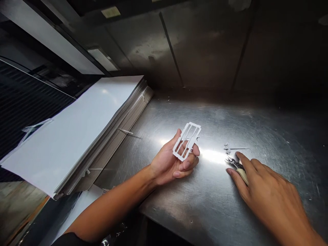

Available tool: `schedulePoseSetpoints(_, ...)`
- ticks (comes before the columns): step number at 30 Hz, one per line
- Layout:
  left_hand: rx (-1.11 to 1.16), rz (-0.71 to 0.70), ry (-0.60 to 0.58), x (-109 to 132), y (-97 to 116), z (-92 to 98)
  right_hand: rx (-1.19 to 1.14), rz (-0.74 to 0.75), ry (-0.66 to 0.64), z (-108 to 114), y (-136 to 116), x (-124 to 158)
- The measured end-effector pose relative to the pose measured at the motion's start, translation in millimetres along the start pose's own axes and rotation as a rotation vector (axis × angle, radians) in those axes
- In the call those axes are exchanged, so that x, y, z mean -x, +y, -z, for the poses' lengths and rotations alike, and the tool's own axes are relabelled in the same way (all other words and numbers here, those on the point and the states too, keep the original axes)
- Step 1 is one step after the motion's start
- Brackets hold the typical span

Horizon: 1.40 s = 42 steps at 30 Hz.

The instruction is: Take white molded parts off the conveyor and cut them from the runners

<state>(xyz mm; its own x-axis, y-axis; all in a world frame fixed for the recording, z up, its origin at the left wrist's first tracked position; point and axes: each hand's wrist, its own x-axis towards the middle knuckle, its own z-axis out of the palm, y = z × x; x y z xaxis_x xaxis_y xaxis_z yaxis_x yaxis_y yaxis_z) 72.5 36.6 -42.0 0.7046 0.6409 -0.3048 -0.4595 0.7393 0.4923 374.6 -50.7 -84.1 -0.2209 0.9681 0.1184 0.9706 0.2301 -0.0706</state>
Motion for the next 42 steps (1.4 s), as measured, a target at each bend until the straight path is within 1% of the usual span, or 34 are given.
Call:
schedulePoseSetpoints(4,-0.04,-0.016,0.001,0.4,-1.0,-1.2,-0.002,0.005,0.022,-4.2,2.1,-0.6)
schedulePoseSetpoints(9,-0.115,-0.057,-0.016,2.7,-1.3,-7.2,0.0,0.013,0.016,-6.4,1.9,-1.9)
schedulePoseSetpoints(11,-0.141,-0.044,-0.011,3.9,-1.6,-8.7,0.01,0.017,0.026,-5.6,1.4,-2.2)
schedulePoseSetpoints(15,-0.175,-0.024,-0.046,4.4,-3.7,-6.6,0.01,0.025,0.054,-3.6,2.0,-1.6)
schedulePoseSetpoints(21,-0.189,-0.056,-0.007,3.4,-6.0,-2.3,0.015,0.027,0.028,-4.3,2.2,-0.2)
schedulePoseSetpoints(30,-0.215,-0.058,0.008,3.9,-5.4,-6.0,-0.002,0.021,0.019,-2.4,2.8,-2.2)
schedulePoseSetpoints(42,-0.214,-0.063,-0.028,4.5,-5.8,-7.3,0.014,0.007,0.007,-1.2,0.1,-1.5)
